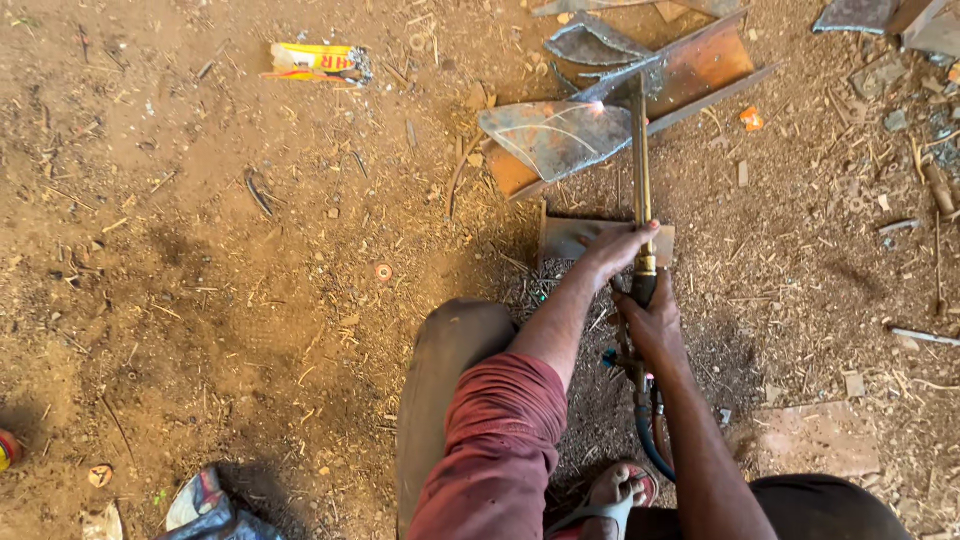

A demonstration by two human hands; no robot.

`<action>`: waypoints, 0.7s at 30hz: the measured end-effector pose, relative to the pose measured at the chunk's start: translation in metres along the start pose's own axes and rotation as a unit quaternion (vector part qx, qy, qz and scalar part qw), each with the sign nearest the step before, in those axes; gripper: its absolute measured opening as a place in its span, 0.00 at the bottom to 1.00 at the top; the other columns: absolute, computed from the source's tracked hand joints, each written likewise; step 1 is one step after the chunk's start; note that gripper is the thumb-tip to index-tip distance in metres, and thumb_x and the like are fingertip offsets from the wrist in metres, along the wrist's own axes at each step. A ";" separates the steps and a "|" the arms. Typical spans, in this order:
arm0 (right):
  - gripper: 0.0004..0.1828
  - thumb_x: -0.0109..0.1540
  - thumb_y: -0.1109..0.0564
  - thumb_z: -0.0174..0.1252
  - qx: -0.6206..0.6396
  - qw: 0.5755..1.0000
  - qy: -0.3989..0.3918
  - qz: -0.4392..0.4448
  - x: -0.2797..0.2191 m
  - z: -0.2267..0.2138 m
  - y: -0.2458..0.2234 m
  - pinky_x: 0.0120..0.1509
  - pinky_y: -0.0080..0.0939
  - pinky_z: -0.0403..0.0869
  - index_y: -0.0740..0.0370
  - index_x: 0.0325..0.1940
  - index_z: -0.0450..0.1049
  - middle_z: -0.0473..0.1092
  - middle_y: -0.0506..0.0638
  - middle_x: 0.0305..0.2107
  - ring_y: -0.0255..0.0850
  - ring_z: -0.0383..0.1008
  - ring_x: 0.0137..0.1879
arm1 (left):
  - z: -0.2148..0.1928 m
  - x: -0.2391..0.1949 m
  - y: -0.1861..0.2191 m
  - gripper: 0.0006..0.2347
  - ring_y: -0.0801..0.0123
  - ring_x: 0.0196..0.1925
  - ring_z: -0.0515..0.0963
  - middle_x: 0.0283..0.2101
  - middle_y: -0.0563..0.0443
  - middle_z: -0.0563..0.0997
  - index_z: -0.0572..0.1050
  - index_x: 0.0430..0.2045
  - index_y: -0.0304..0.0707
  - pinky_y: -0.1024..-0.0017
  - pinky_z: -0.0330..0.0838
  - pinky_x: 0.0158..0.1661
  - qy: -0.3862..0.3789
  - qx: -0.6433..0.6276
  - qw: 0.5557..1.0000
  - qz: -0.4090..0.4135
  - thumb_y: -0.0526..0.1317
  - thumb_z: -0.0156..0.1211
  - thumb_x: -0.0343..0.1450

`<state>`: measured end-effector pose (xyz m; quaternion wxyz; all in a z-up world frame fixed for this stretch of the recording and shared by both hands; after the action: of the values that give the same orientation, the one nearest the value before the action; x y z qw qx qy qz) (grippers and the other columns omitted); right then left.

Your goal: The person uses a handheld cutting torch to cut a curved metal sheet resting on a metal frame. They repeatedly apply the flame along the marked line, pause to reposition the sheet, and continue cutting until the piece separates.

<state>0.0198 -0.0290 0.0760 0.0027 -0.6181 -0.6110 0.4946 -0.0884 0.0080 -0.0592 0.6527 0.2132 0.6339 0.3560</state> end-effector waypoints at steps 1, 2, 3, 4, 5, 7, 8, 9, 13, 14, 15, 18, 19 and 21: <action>0.26 0.63 0.55 0.64 0.005 1.000 -0.005 0.013 -0.001 0.002 0.001 0.36 0.51 0.80 0.59 0.59 0.59 0.78 0.58 0.34 0.47 0.81 0.34 | -0.001 -0.002 0.001 0.33 0.48 0.62 0.78 0.57 0.40 0.83 0.79 0.55 0.44 0.42 0.57 0.66 0.007 0.013 1.000 0.001 0.69 0.45 0.70; 0.26 0.63 0.55 0.63 0.008 1.000 -0.009 0.025 -0.001 0.002 0.002 0.35 0.52 0.80 0.59 0.59 0.59 0.78 0.58 0.34 0.48 0.81 0.33 | 0.000 -0.004 -0.001 0.32 0.48 0.63 0.76 0.59 0.41 0.81 0.78 0.56 0.46 0.40 0.59 0.66 0.010 0.020 1.000 -0.014 0.69 0.45 0.70; 0.26 0.63 0.55 0.63 0.012 0.999 -0.013 0.037 -0.002 0.002 0.002 0.34 0.53 0.81 0.59 0.59 0.58 0.78 0.58 0.34 0.49 0.80 0.33 | 0.000 -0.006 -0.002 0.32 0.48 0.64 0.75 0.61 0.42 0.78 0.78 0.56 0.47 0.39 0.60 0.65 0.012 0.028 0.999 -0.028 0.70 0.45 0.70; 0.25 0.63 0.54 0.63 0.015 0.999 -0.014 0.040 -0.002 0.002 0.002 0.34 0.53 0.81 0.59 0.58 0.58 0.78 0.58 0.34 0.49 0.80 0.33 | 0.000 -0.007 -0.004 0.32 0.47 0.65 0.73 0.63 0.43 0.75 0.77 0.57 0.49 0.38 0.62 0.64 0.015 0.035 0.998 -0.044 0.70 0.44 0.70; 0.25 0.63 0.54 0.63 0.019 0.999 -0.014 0.042 -0.003 0.003 0.001 0.33 0.52 0.80 0.59 0.58 0.59 0.78 0.58 0.33 0.48 0.80 0.33 | -0.001 -0.007 -0.002 0.32 0.47 0.65 0.73 0.63 0.42 0.75 0.77 0.57 0.49 0.38 0.62 0.64 0.012 0.031 0.999 -0.040 0.70 0.44 0.70; 0.25 0.63 0.54 0.63 0.024 0.999 -0.015 0.044 -0.003 0.003 -0.001 0.33 0.52 0.80 0.60 0.58 0.59 0.78 0.59 0.33 0.48 0.81 0.33 | 0.000 -0.006 0.001 0.32 0.45 0.64 0.73 0.63 0.41 0.74 0.77 0.58 0.50 0.37 0.61 0.64 0.007 0.024 0.999 -0.034 0.70 0.44 0.70; 0.25 0.63 0.55 0.63 0.024 0.999 -0.016 0.045 -0.004 0.003 -0.001 0.33 0.52 0.80 0.60 0.58 0.59 0.78 0.59 0.34 0.48 0.80 0.33 | 0.000 -0.004 0.000 0.32 0.45 0.63 0.74 0.62 0.40 0.75 0.77 0.57 0.49 0.38 0.63 0.63 0.007 0.023 0.999 -0.034 0.70 0.45 0.70; 0.26 0.63 0.55 0.63 0.024 0.999 -0.018 0.046 -0.004 0.003 -0.002 0.34 0.52 0.80 0.60 0.59 0.58 0.78 0.59 0.34 0.49 0.80 0.33 | -0.001 -0.002 0.000 0.32 0.45 0.63 0.75 0.61 0.39 0.77 0.77 0.56 0.49 0.38 0.65 0.62 0.008 0.022 0.999 -0.035 0.70 0.45 0.70; 0.27 0.63 0.55 0.64 0.015 0.999 -0.016 0.030 -0.004 0.004 -0.003 0.34 0.52 0.81 0.60 0.60 0.58 0.78 0.58 0.34 0.47 0.80 0.33 | -0.002 0.004 -0.009 0.32 0.46 0.62 0.75 0.60 0.39 0.77 0.78 0.55 0.49 0.41 0.68 0.60 0.017 0.023 0.999 -0.044 0.71 0.45 0.70; 0.28 0.63 0.54 0.64 0.010 0.999 -0.016 0.029 -0.003 0.005 -0.003 0.35 0.51 0.80 0.60 0.61 0.58 0.78 0.58 0.34 0.47 0.80 0.33 | -0.001 0.007 -0.010 0.32 0.46 0.61 0.76 0.60 0.39 0.77 0.78 0.54 0.49 0.41 0.69 0.60 0.017 0.024 0.999 -0.041 0.71 0.44 0.70; 0.28 0.63 0.54 0.64 0.005 0.999 -0.015 0.027 -0.003 0.004 -0.004 0.35 0.51 0.80 0.59 0.61 0.58 0.78 0.58 0.34 0.47 0.80 0.33 | 0.000 0.008 -0.010 0.32 0.46 0.61 0.76 0.59 0.39 0.77 0.79 0.54 0.48 0.42 0.69 0.60 0.018 0.025 0.999 -0.039 0.71 0.44 0.70; 0.29 0.63 0.54 0.62 0.017 0.999 -0.016 0.030 -0.004 0.005 -0.005 0.35 0.52 0.80 0.59 0.63 0.58 0.78 0.57 0.34 0.47 0.81 0.33 | 0.001 0.010 -0.013 0.31 0.48 0.58 0.78 0.55 0.40 0.79 0.78 0.53 0.48 0.44 0.71 0.57 0.019 0.016 0.999 -0.039 0.71 0.45 0.70; 0.29 0.63 0.54 0.62 0.015 0.999 -0.018 0.036 -0.004 0.004 -0.004 0.35 0.53 0.80 0.59 0.63 0.58 0.78 0.57 0.34 0.48 0.80 0.33 | 0.002 0.011 -0.013 0.31 0.49 0.57 0.79 0.53 0.40 0.80 0.78 0.52 0.49 0.44 0.72 0.56 0.018 0.010 0.999 -0.040 0.71 0.45 0.70; 0.29 0.63 0.54 0.63 0.010 0.998 -0.022 0.050 -0.004 0.005 -0.001 0.35 0.55 0.80 0.59 0.63 0.57 0.77 0.58 0.34 0.50 0.79 0.33 | 0.002 0.013 -0.014 0.31 0.51 0.53 0.81 0.49 0.42 0.82 0.80 0.48 0.46 0.46 0.74 0.54 0.026 0.012 0.999 -0.037 0.71 0.45 0.70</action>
<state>0.0167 -0.0350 0.0771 -0.0297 -0.6365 -0.5747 0.5136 -0.0845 0.0087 -0.0777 0.6459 0.1883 0.6623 0.3296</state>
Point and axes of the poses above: each hand's wrist, its own x-axis towards the middle knuckle, its own z-axis out of the palm, y = z × x, the point moved 9 cm from there along x, towards the middle knuckle
